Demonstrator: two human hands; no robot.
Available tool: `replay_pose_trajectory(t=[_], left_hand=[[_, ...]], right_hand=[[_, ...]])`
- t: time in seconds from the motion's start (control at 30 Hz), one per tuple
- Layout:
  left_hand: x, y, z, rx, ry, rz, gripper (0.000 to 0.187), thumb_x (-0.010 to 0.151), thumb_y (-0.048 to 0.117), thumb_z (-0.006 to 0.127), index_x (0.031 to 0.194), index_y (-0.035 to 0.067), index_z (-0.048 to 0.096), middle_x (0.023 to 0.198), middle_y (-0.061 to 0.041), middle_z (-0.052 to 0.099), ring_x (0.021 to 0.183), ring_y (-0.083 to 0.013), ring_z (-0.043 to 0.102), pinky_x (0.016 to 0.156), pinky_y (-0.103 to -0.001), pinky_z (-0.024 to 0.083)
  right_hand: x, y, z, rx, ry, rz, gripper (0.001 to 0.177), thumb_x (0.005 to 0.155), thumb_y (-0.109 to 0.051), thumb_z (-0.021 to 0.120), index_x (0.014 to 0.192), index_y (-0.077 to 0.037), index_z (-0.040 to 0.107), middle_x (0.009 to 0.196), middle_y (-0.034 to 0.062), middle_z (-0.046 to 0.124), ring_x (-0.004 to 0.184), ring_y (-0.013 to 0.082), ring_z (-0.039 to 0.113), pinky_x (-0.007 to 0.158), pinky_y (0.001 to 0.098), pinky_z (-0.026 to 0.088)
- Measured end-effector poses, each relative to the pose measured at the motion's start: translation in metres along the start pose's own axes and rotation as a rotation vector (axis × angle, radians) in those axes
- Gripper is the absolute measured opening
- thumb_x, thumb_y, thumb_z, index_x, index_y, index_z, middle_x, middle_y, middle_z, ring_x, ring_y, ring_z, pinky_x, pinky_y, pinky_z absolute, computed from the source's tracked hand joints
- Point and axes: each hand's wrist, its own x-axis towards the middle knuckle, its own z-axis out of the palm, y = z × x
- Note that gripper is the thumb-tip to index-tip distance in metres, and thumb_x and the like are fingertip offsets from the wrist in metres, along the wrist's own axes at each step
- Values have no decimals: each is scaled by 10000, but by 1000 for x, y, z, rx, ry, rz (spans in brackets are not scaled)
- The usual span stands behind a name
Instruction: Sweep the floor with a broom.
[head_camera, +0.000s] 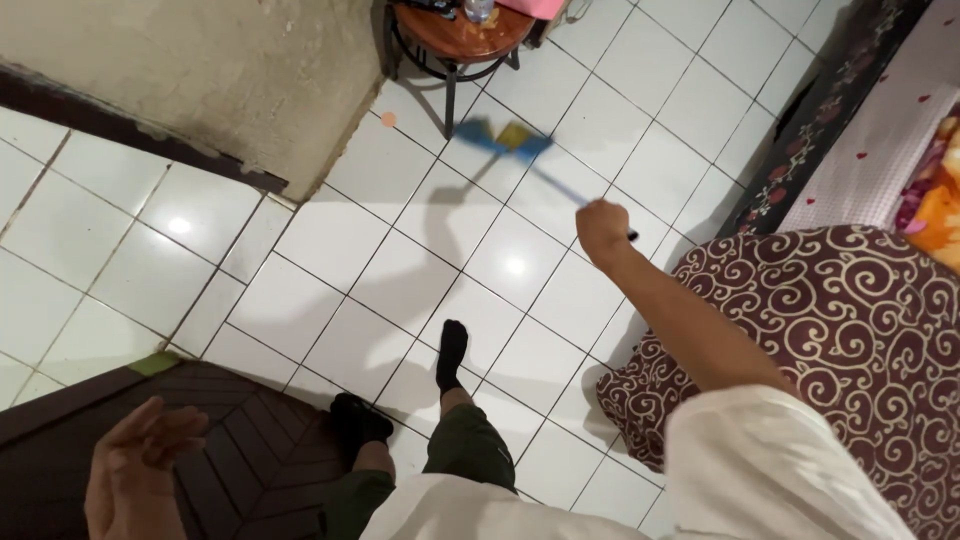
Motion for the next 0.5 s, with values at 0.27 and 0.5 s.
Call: replay_pose_trajectory(t=[0.27,0.5], left_hand=[[5,23,27,-5,19,-19,514,1203,352,290,1398,-71,509,1205,-233,630,1124,-307,644,963,-444,528],[6,42,43,-11,-126,83,480,1186,332,298,1402,-44,505,1239,-192,632,1152,-278,645,960,-401,523]], right_hand=[[-11,83,-75,49,230,153,227,982,-158,602,1110,-85,775,1131,144,733,1021,308,726,752,416,571],[55,23,-64,-149,214,52,235,834,-132,745,1063,-90,777,1064,91,744,948,228,742,612,343,586]])
